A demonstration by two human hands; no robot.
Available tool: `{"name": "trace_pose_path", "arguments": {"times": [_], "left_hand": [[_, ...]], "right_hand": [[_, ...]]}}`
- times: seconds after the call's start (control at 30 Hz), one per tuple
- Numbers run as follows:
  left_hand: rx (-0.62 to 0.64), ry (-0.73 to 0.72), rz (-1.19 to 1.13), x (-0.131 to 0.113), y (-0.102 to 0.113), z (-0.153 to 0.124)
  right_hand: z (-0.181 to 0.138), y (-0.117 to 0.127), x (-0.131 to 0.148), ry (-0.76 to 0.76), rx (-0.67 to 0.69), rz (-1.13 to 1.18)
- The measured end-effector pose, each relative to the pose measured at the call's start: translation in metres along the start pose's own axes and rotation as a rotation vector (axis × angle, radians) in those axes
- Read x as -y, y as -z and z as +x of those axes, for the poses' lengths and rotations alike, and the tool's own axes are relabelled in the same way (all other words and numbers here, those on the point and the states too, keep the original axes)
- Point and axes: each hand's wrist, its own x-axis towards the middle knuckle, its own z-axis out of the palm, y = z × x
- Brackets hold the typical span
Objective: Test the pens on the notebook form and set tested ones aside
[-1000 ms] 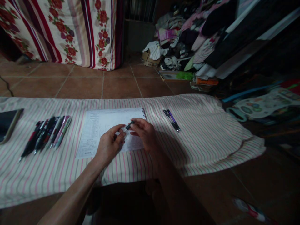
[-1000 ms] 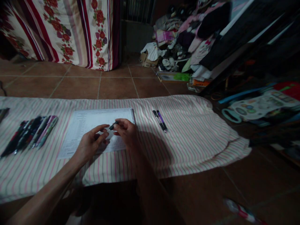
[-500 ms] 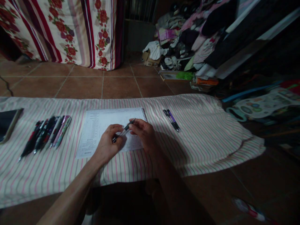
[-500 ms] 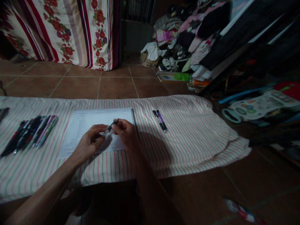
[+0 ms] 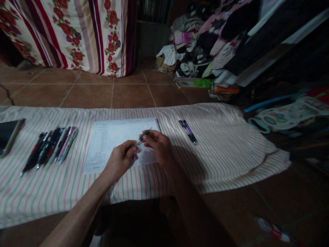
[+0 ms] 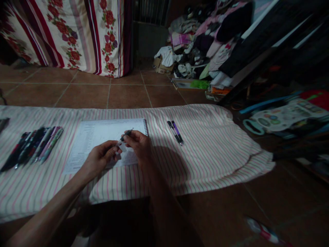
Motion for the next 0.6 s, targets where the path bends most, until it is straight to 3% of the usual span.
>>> {"name": "trace_pose_path", "arguments": {"times": [0.13, 0.33, 0.47, 0.6], "left_hand": [[-0.07, 0.01, -0.001, -0.003, -0.003, -0.002], [-0.168, -0.045, 0.196, -0.002, -0.002, -0.004], [-0.109, 0.014, 0.006, -0.008, -0.005, -0.005], [-0.003, 0.043, -0.234, -0.016, -0.008, -0.005]], "right_hand": [[0.0, -0.002, -0.002, 0.105, -0.02, -0.033], [-0.001, -0.007, -0.008, 0.159, -0.016, -0.069], [-0.001, -0.01, -0.009, 0.177, -0.038, -0.041], [-0.002, -0.007, -0.001, 0.123, 0.022, 0.031]]}}
